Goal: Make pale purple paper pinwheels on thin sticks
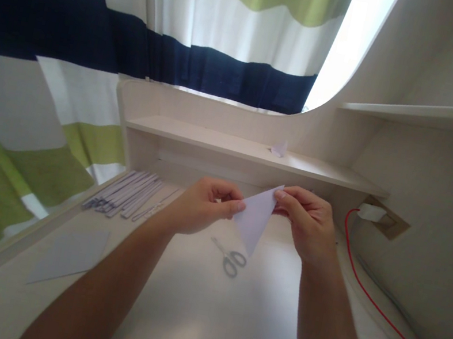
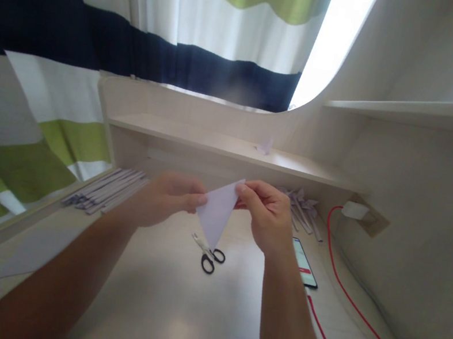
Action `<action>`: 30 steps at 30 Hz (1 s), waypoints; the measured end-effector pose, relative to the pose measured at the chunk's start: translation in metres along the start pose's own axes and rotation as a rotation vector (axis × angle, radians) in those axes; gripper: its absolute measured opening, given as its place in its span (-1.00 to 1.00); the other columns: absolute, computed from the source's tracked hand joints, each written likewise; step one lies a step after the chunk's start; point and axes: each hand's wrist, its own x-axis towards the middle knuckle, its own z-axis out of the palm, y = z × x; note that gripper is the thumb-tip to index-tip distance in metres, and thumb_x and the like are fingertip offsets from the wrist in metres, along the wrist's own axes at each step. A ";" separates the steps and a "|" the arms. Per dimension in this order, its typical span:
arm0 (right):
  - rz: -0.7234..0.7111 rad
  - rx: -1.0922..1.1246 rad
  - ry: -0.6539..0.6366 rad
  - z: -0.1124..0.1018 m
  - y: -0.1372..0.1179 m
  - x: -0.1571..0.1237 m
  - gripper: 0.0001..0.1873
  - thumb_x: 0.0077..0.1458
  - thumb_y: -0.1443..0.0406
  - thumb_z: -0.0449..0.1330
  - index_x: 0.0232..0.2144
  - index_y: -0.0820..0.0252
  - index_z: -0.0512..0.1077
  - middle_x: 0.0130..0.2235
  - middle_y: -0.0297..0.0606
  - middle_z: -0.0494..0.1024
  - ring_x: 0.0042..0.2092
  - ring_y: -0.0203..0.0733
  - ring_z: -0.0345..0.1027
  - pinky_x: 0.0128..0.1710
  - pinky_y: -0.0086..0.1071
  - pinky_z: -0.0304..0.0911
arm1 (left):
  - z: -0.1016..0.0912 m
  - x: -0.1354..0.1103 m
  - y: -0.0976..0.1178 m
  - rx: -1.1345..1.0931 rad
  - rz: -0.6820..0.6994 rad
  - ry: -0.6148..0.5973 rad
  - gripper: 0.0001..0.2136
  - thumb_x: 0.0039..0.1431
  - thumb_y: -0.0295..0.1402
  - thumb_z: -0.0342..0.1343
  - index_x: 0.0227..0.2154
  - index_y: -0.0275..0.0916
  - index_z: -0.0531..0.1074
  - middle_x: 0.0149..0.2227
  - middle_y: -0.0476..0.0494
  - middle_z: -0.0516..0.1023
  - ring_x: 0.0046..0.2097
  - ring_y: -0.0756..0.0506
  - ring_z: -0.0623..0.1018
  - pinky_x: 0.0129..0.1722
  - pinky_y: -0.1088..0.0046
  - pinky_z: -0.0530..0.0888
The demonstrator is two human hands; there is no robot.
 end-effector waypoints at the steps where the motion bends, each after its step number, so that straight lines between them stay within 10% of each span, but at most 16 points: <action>1: 0.003 0.005 0.013 0.000 0.001 0.001 -0.88 0.17 0.22 0.43 -0.39 0.09 0.69 -0.41 -0.34 0.68 -0.40 -0.25 0.55 -0.32 -0.38 0.54 | -0.001 0.001 -0.002 0.004 0.001 0.014 -0.79 0.23 -0.25 0.29 -0.41 -0.30 0.62 -0.48 -0.05 0.55 -0.40 0.01 0.47 -0.39 0.51 0.35; 30: 0.024 0.080 0.015 0.003 0.002 0.005 -0.87 0.04 0.33 0.38 -0.54 0.17 0.65 -0.54 -0.29 0.62 -0.50 -0.23 0.49 -0.43 -0.33 0.50 | -0.009 0.007 -0.009 -0.107 0.045 0.158 -0.82 0.06 -0.27 0.31 -0.52 -0.28 0.56 -0.52 -0.03 0.50 -0.43 0.00 0.45 -0.38 0.48 0.40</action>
